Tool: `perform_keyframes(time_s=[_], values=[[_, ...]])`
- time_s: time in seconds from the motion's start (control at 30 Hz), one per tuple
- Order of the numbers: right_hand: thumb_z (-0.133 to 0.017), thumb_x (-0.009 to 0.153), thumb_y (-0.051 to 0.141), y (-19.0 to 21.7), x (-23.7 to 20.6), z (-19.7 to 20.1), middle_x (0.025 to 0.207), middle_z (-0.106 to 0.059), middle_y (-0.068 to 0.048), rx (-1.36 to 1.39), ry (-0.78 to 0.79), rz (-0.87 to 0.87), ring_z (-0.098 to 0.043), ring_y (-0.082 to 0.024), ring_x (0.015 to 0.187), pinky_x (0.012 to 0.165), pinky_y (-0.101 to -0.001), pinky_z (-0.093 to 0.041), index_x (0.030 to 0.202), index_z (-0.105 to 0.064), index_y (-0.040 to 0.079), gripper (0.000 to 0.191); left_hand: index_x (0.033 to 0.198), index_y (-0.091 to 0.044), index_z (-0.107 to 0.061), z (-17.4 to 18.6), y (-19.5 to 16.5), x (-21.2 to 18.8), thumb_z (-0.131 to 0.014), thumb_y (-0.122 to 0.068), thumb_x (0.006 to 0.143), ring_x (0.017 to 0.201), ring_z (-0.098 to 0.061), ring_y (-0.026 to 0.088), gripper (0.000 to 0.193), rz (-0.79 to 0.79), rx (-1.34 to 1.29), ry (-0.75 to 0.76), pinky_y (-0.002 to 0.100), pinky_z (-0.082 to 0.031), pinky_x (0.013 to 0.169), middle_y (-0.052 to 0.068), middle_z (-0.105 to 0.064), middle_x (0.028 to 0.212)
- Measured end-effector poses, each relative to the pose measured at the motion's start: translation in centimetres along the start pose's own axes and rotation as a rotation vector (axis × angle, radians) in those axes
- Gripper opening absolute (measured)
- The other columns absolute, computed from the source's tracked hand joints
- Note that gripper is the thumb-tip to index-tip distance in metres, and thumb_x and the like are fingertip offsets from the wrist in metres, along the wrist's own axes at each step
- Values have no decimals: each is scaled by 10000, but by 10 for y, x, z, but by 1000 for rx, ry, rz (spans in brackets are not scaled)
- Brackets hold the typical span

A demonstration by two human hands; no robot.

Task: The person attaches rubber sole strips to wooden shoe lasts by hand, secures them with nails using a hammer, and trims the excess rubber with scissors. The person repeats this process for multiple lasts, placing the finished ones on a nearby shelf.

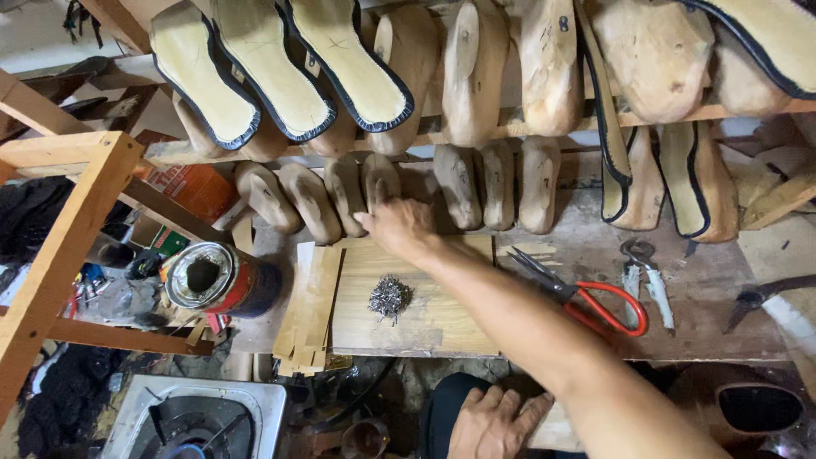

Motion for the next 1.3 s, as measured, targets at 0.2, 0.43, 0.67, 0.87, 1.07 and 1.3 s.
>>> perform_keyframes(time_s=[0.2,0.43,0.67,0.87,1.07,1.3], values=[[-573,1018,450,-77,-32,63,559,-616,-46,-316,-219,-37,-571,-175,458,452,-418,-488,746,-739,96,476,1426,-212,-682,4,1,-2,-606,-212,954,800,-629,223,478,6,-17,15,398,-465,632,77,-658,926],[-538,978,155,-118,-23,37,645,-638,-71,137,-5,-175,-629,-181,503,493,-389,-522,693,-624,80,308,1412,-202,-679,8,-2,5,-613,-246,960,806,-639,240,460,9,-44,35,421,-476,654,99,-658,914],[-534,989,86,-119,-9,7,582,-616,-75,78,-250,32,-544,-158,445,407,-352,-498,855,-645,41,180,1419,-195,-672,10,3,8,-627,-236,890,852,-663,262,533,31,-69,36,421,-491,675,88,-678,948],[-660,1066,234,-89,-9,-5,597,-578,-25,816,-227,58,-574,-120,484,426,-338,-467,961,-634,-49,303,1377,-160,-665,10,2,14,-671,-291,814,844,-671,297,578,32,-152,101,442,-497,656,129,-682,932],[-559,1026,387,-94,-36,34,552,-577,-24,-138,-61,-21,-552,-163,458,445,-368,-486,975,-729,86,349,1412,-180,-671,23,2,13,-623,-168,898,887,-674,273,516,34,-60,35,423,-497,676,101,-683,972],[-589,927,352,-172,-57,87,659,-588,-103,-327,-207,-151,-610,-247,468,453,-429,-528,1394,-458,48,572,1394,-112,-660,33,-1,16,-685,-205,777,886,-667,310,624,41,-177,68,446,-505,726,133,-679,961]])
Point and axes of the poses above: each hand's wrist, its own x-axis towards the middle knuckle, its own z-axis out of the back of the hand, y = z × x, the point moved 4 cm from there along x, towards the middle knuckle
